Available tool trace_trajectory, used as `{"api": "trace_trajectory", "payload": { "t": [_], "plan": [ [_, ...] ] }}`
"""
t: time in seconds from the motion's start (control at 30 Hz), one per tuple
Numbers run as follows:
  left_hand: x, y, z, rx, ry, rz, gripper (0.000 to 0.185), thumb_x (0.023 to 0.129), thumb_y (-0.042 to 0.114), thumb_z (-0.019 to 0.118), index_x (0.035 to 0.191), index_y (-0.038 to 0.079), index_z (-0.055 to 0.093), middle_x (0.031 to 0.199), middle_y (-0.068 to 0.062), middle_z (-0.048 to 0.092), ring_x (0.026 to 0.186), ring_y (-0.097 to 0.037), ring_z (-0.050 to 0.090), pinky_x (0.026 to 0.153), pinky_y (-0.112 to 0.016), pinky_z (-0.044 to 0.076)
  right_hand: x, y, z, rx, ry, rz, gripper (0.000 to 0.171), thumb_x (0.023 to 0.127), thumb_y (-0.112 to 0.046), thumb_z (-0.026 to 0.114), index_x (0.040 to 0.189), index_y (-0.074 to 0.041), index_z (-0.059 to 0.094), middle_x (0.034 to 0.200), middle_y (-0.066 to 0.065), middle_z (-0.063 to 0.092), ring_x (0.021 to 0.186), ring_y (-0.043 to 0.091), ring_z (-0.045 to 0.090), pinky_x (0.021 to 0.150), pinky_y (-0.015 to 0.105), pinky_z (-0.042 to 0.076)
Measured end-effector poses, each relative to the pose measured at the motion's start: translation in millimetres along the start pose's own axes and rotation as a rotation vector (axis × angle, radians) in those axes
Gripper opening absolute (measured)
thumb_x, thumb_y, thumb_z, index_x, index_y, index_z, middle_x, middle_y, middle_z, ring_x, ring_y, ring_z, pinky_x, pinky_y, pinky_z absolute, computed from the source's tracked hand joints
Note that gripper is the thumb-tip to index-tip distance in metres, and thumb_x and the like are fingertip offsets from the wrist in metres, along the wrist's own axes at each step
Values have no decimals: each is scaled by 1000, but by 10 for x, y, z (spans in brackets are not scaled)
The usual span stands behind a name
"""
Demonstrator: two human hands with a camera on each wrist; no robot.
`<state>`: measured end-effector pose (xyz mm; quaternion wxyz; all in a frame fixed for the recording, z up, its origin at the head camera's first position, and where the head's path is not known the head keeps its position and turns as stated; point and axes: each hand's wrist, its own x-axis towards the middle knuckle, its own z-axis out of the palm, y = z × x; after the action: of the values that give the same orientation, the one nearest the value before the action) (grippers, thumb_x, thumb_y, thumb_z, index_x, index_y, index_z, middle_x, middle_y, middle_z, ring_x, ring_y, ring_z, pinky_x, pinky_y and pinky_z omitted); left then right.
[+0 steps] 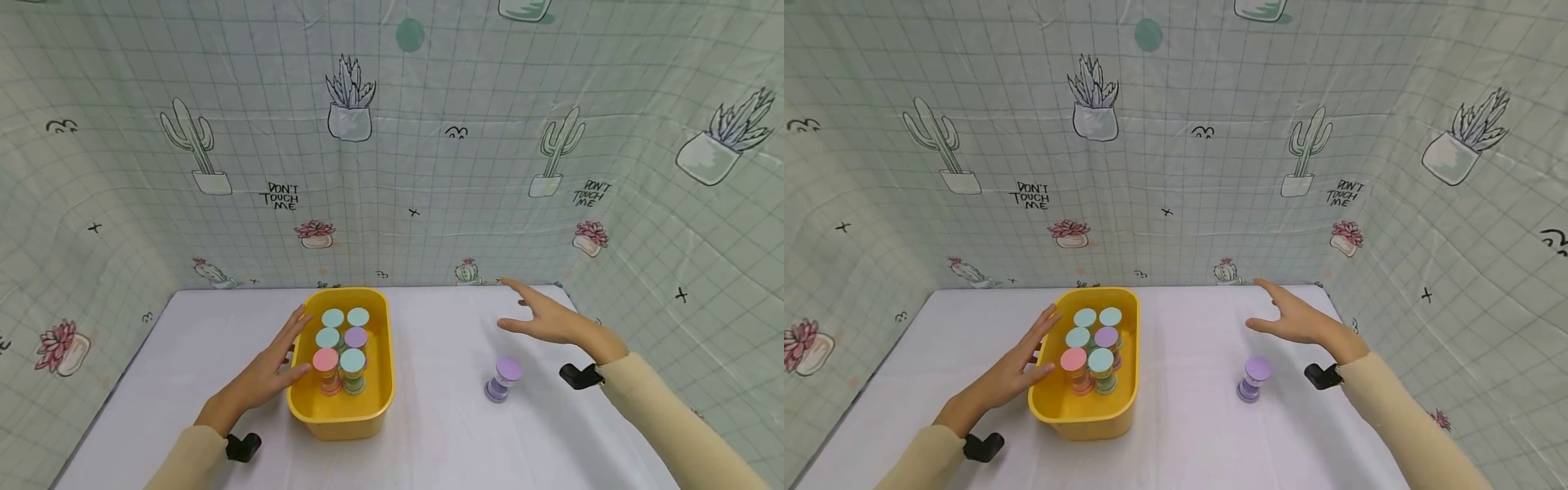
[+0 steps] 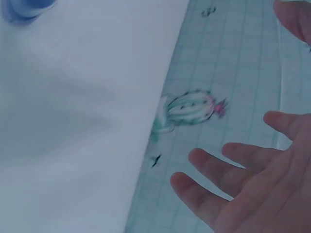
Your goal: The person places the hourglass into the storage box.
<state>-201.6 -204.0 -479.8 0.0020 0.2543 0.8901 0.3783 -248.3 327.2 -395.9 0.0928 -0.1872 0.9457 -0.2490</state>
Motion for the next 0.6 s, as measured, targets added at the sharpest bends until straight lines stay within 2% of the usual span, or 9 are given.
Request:
{"api": "trace_trajectory", "payload": {
  "t": [0.17, 0.37, 0.6],
  "plan": [
    [-9, 3, -8, -16, -3, 0, 81, 98, 35, 61, 166, 23, 19, 176, -5, 3, 123, -37, 60, 93, -54, 56, -206, 219, 36, 61, -12, 74, 92, 99, -49, 63, 164, -5, 15, 168, 27, 20, 137, 55, 48, 102, 68, 48],
    [-8, -18, -4, -22, 1, 3, 80, 99, 36, 61, 166, 25, 18, 176, -3, 2, 124, -36, 60, 93, -53, 56, -368, 343, 176, 141, -50, 146, 89, 100, -48, 63, 163, -8, 15, 162, 36, 26, 128, 46, 60, 96, 61, 54],
    [3, -11, 7, -23, 0, 9, 80, 99, 35, 60, 166, 23, 19, 176, -4, 3, 122, -35, 61, 93, -51, 57, -445, 379, 361, 283, -125, 146, 85, 101, -38, 62, 164, -9, 13, 160, 39, 27, 122, 43, 64, 94, 55, 56]
  ]
}}
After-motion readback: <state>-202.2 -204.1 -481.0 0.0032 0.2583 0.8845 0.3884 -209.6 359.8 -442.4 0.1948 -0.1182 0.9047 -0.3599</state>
